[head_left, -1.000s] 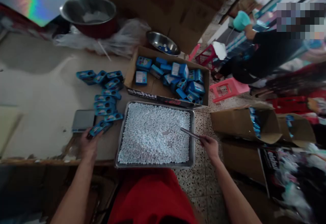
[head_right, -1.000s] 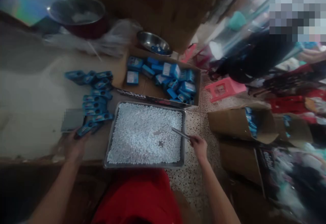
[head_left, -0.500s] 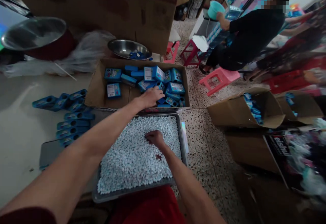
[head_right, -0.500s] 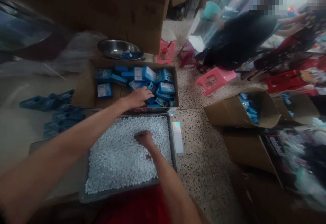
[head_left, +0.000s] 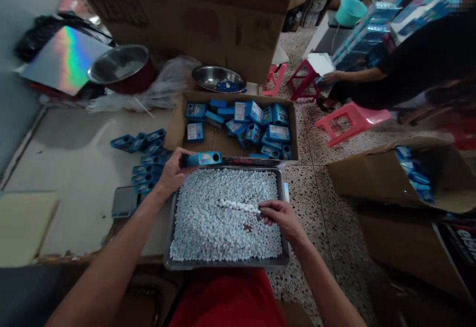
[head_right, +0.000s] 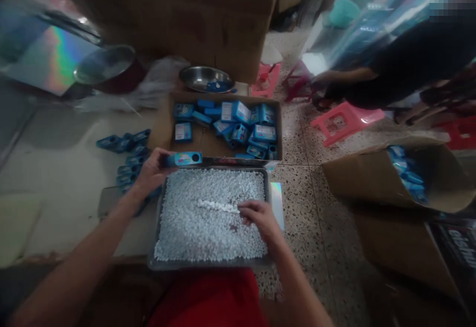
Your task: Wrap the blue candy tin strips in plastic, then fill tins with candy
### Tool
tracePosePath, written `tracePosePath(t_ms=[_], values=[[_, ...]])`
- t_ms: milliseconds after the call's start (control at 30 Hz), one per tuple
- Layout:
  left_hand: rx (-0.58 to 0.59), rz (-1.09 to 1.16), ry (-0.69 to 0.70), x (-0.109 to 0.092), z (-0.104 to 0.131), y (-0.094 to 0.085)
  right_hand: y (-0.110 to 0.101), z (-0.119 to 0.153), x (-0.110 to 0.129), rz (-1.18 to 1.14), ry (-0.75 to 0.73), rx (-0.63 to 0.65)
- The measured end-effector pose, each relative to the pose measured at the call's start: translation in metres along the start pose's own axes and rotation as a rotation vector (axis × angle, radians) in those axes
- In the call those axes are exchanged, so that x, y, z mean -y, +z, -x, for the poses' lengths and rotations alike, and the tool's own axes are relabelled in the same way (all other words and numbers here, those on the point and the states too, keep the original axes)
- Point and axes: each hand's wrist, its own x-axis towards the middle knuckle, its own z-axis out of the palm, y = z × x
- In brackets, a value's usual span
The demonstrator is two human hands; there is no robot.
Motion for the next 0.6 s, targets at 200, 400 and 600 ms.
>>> tracePosePath(t_ms=[200,400,600], values=[[-0.046,0.346,-0.238,0.032,0.078,0.016,0.021,0.004,0.07,0.104,-0.055,0.032],[-0.043,0.4,-0.313,0.042,0.123,0.01,0.048,-0.021,0.086,0.34,-0.11,0.05],[-0.013,0.358,-0.327,0.068,0.144,0.017,0.116,-0.032,0.075,0.863,-0.353,0.007]])
